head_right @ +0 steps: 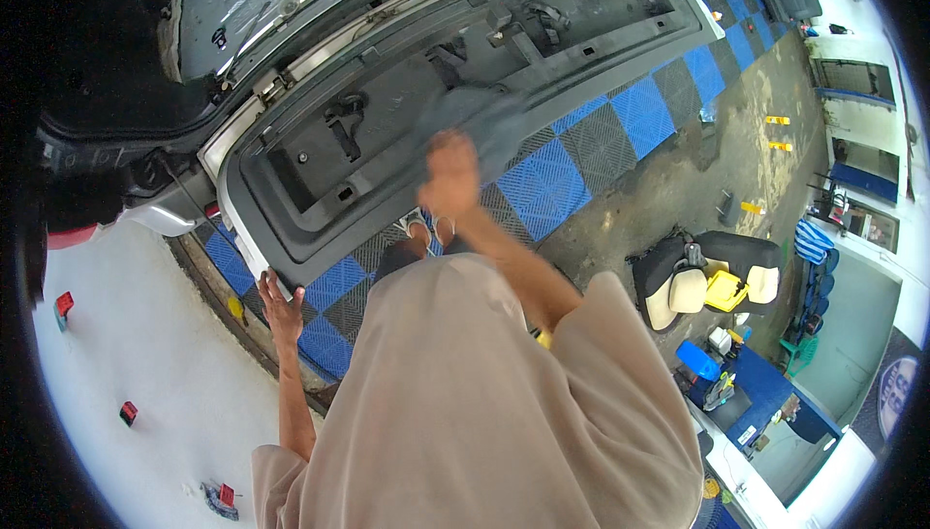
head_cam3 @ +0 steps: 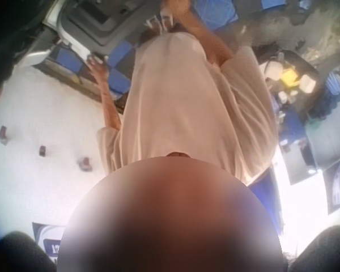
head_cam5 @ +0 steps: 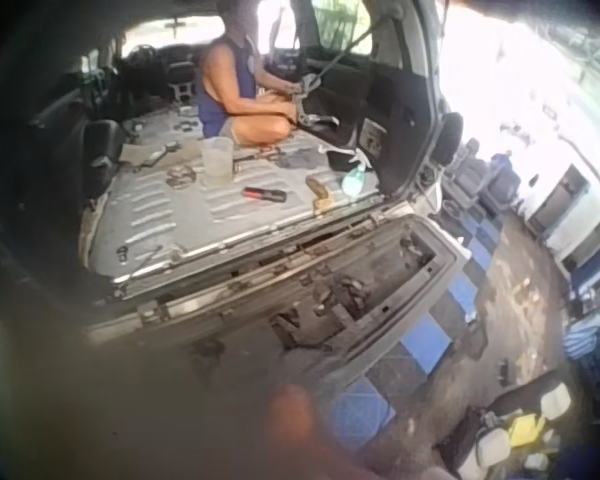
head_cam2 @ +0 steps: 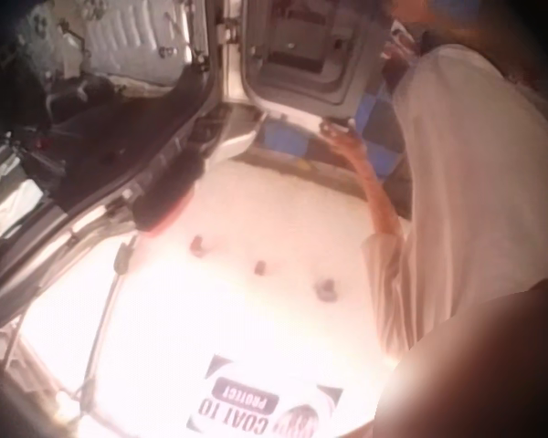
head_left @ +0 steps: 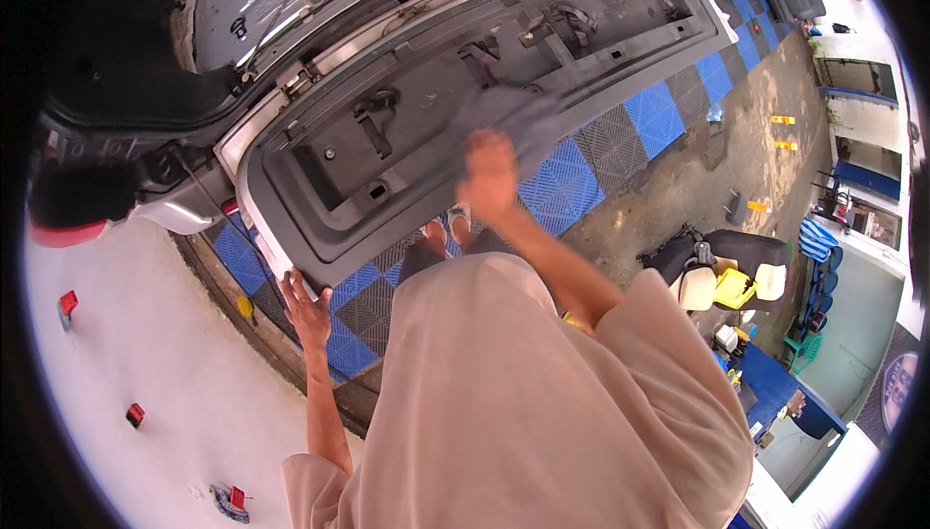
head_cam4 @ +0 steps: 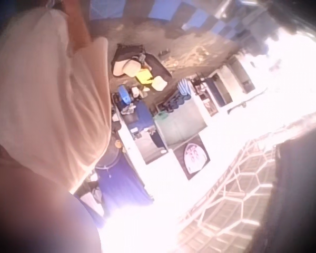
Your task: The person wipes the interior surfaces of a car trunk with a gray cloth. They repeatedly fold and reposition the cloth while cleaning the trunk lid and side panels. Another person is visible working inside the trunk area.
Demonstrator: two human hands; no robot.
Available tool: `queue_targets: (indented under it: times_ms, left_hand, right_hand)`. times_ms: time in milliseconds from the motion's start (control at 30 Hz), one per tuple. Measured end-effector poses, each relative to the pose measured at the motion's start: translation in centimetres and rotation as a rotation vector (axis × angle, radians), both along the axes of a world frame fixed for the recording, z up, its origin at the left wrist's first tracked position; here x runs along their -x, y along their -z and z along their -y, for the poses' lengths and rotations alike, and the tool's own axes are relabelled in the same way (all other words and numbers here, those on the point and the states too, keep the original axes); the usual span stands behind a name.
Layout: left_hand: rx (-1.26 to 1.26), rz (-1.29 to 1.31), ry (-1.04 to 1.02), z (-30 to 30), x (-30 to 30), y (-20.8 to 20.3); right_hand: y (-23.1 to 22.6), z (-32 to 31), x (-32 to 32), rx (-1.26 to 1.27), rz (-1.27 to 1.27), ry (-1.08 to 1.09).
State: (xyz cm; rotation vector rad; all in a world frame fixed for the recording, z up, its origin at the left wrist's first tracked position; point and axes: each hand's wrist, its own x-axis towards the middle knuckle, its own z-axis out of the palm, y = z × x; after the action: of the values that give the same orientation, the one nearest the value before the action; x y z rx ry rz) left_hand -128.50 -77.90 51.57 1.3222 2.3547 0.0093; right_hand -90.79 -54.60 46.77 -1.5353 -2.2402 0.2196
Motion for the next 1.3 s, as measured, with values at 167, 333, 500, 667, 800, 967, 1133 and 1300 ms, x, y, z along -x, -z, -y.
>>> queue_targets:
  times_ms: [167, 333, 500, 667, 800, 967, 1133, 1300]
  left_hand:
    - [0.040, -0.029, -0.010, -1.9, -1.0, -2.7]
    - [-0.374, 0.231, 0.266, -9.7, -3.6, -4.9]
    - [-0.231, 0.161, 0.878, -16.2, -9.0, -1.3]
    - [0.000, 0.089, 1.061, -17.7, -9.8, 0.1]
    - [-0.025, 0.201, 1.105, -20.0, -13.5, 0.4]
    - [-0.133, 0.276, 1.120, -27.3, -25.5, 2.0]
    - [-0.276, 0.344, 1.192, -37.5, -40.2, 3.7]
    - [-0.362, 0.332, 1.246, -46.6, -52.8, 5.8]
  right_hand:
    - [-3.1, 8.6, 14.8, 0.229, 0.017, -0.422]
    - [-5.1, 7.7, 15.2, 0.223, -0.179, -0.587]
    - [-5.3, 7.3, 3.5, 0.177, -0.288, -0.360]
    - [-2.2, 12.0, -11.2, 0.386, -0.224, 0.248]
    - [3.5, 19.2, -19.3, 0.544, -0.353, 0.787]
    - [12.4, 29.6, -25.5, 0.853, -0.480, 1.116]
    - [16.0, 37.4, -28.7, 1.092, -0.599, 1.302]
    - [16.6, 39.3, -30.9, 0.925, -0.865, 1.439]
